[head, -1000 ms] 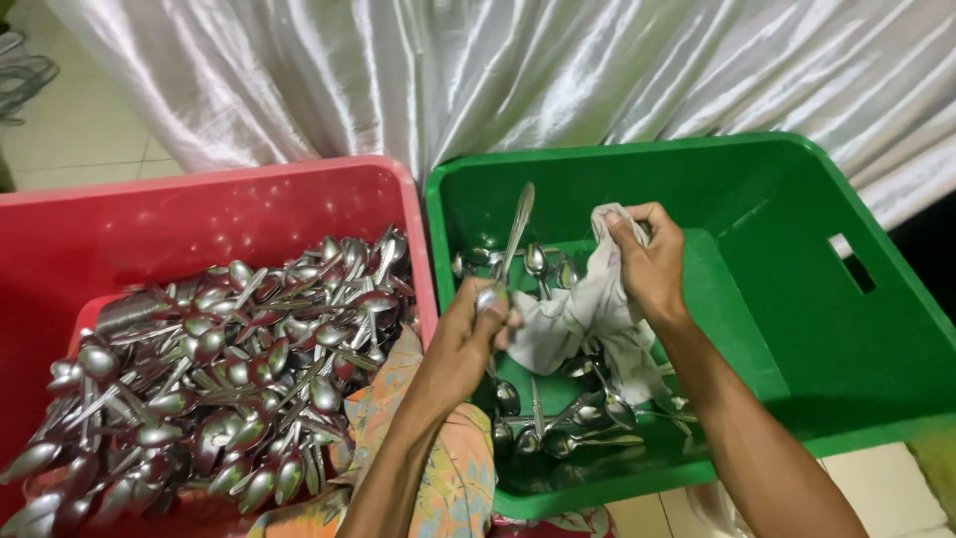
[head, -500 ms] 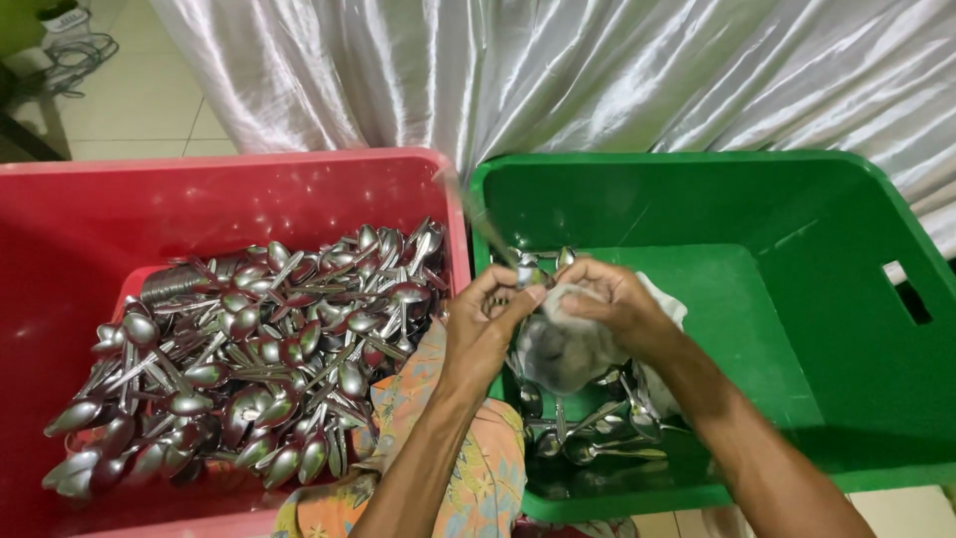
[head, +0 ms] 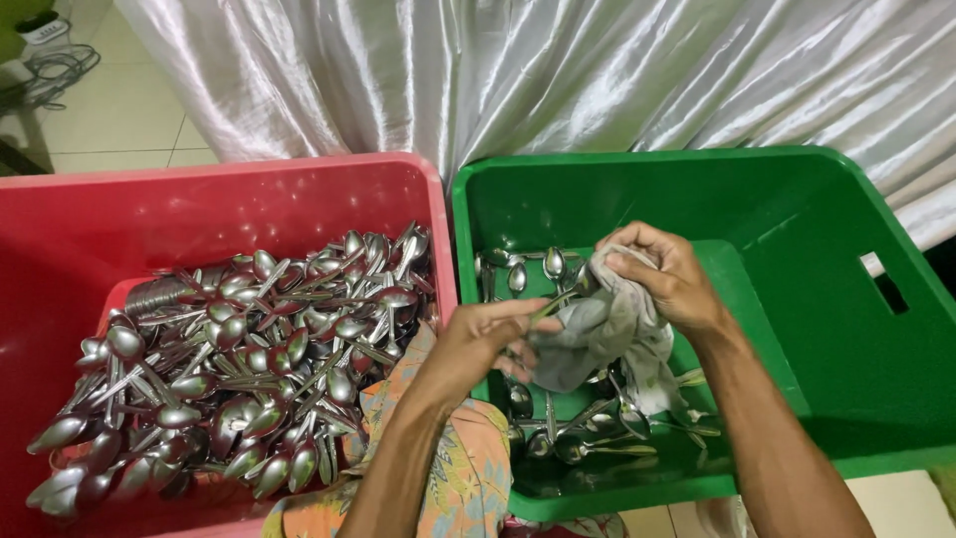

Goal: Wiping metal spoons with a cloth and transferring them from a red bin to a green bin

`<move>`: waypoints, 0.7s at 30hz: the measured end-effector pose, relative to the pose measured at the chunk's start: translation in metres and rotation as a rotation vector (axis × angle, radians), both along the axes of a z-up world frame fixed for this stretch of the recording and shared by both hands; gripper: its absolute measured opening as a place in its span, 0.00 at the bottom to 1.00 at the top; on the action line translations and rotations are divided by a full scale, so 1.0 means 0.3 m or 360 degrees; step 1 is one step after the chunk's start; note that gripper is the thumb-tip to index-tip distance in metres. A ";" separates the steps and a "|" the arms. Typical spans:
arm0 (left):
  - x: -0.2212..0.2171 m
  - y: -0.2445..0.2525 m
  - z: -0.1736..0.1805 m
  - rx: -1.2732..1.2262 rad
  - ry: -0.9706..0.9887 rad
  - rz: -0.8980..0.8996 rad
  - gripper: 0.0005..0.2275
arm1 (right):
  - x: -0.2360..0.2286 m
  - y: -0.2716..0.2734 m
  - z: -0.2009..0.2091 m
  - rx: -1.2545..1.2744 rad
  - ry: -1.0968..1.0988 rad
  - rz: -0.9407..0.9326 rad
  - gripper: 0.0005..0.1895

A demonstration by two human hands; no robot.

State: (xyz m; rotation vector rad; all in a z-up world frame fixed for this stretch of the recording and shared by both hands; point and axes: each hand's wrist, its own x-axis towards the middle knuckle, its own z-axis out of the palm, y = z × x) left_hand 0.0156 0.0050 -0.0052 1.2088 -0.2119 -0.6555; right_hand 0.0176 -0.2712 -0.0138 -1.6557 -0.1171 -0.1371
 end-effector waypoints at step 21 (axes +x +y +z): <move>-0.020 -0.029 -0.008 0.0457 -0.0736 0.0288 0.12 | 0.005 0.213 -0.110 -0.1509 -0.1074 -0.0818 0.06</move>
